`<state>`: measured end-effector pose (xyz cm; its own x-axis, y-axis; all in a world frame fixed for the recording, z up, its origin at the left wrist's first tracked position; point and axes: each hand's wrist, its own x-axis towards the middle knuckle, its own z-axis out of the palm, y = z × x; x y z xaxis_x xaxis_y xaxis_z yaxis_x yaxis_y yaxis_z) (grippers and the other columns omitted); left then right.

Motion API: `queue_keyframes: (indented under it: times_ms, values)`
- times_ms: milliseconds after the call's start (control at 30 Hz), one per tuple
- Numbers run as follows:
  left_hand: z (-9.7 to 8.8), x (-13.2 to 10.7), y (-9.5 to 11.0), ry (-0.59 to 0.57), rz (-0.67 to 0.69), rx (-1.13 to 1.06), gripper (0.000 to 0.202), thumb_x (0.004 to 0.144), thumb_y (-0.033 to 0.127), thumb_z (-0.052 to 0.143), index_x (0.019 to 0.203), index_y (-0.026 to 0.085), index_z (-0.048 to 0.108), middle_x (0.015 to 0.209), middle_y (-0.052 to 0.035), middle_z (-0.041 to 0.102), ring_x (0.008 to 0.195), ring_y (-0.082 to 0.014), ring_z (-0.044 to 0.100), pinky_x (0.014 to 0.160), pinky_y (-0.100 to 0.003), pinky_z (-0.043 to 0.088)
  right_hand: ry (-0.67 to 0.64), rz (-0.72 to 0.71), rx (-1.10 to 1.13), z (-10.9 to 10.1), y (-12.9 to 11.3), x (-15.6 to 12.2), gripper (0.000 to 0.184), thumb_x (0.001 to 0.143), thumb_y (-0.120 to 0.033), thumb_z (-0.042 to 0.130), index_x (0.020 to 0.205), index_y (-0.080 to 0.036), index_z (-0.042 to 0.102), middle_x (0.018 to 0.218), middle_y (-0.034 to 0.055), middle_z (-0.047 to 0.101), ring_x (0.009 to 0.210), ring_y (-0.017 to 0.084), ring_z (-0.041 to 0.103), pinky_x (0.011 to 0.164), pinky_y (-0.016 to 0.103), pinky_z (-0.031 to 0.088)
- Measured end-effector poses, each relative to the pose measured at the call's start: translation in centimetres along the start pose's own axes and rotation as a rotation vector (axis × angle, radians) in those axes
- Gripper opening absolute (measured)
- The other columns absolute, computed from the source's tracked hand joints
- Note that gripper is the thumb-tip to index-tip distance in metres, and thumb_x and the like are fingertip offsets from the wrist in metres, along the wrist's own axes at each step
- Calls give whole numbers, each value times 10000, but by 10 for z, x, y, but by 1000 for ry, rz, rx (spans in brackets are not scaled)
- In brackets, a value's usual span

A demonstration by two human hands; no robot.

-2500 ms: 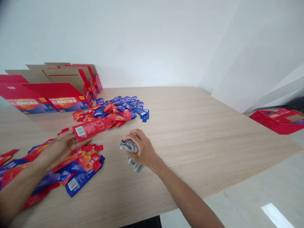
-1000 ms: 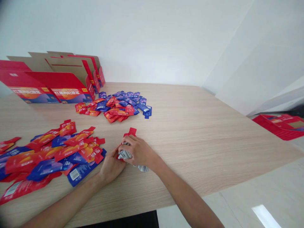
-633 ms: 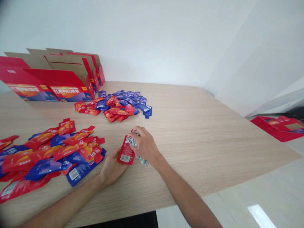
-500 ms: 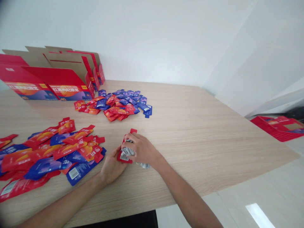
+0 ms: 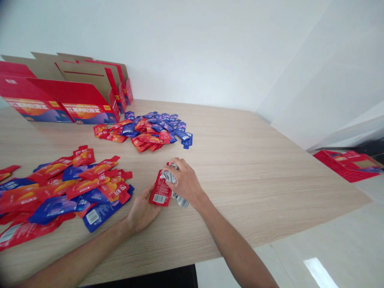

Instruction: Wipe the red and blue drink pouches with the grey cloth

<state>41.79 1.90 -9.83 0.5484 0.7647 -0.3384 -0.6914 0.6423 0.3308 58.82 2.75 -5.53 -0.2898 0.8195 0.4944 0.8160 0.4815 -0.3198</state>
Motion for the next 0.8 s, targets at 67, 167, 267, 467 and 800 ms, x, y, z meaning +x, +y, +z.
queue_keyframes:
  times_ms: [67,167,267,467,800]
  values:
    - [-3,1,0,18,-7,-6,308,1034,211,463,1011,106,752,997,-87,766,861,-163,686,882,-291,529,-108,-102,38,-1,0,0,267,806,-161,779,1056,-227,711,1194,94,620,1097,255,602,964,412,549]
    - [-7,3,1,33,-12,-12,294,1026,206,475,982,119,753,951,-73,762,811,-158,679,853,-284,532,-241,-231,106,-2,0,0,252,813,-218,803,1047,-238,713,1197,76,628,1124,239,605,985,389,539]
    - [-7,4,2,46,-25,-8,296,1026,203,473,989,114,753,976,-82,768,825,-162,688,842,-286,536,-176,-166,90,-1,2,0,256,820,-195,782,1063,-232,711,1192,85,623,1105,245,604,973,401,546]
    - [3,-2,4,19,-8,53,295,1014,195,478,1141,125,735,978,-84,771,800,-184,689,871,-357,556,40,82,-19,1,3,0,302,821,-118,708,1088,-259,705,1177,84,606,1066,265,595,953,443,561]
    - [1,-6,6,77,-45,49,362,1037,220,406,964,123,746,927,-97,762,775,-199,692,816,-395,584,-239,-187,70,-7,1,-1,264,812,-205,786,1064,-240,715,1210,83,629,1097,243,605,978,406,539]
